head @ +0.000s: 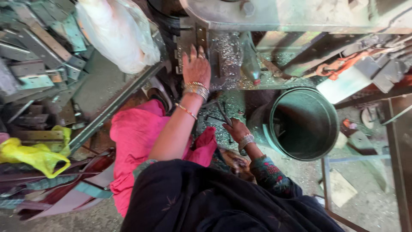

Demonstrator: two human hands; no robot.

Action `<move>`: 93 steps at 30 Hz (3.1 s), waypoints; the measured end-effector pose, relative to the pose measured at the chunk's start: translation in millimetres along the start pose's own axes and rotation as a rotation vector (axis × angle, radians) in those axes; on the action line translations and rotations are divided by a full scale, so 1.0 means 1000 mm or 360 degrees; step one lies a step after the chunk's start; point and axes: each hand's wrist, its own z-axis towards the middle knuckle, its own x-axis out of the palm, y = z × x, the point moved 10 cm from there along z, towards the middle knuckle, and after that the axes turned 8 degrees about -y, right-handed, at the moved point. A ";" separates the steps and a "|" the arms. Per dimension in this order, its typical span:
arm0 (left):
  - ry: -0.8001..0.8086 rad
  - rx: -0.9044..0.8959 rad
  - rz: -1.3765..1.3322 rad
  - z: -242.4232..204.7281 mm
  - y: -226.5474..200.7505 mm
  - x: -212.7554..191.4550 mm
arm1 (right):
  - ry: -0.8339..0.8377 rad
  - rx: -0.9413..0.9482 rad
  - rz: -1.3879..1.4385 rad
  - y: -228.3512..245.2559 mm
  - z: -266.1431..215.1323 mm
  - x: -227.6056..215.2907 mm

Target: The person operates a manual metal press machine, repeatedly picking up metal hinge blanks from a pile, placing them into the press, and using a tool to remove the finished pieces. The person works continuously, processing the metal parts one by one.

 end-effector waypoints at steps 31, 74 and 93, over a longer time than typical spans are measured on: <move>0.0274 -0.0690 -0.0199 -0.087 0.161 -0.095 | -0.1005 -0.0282 -0.0255 0.149 -0.005 -0.212; 0.0045 0.0320 -0.0013 -0.101 -0.021 -0.095 | -0.0855 -0.0132 -0.0469 0.167 -0.003 -0.211; 0.0272 -0.0018 -0.0146 -0.053 0.001 -0.053 | 0.0071 0.0102 -0.0055 -0.009 -0.007 0.001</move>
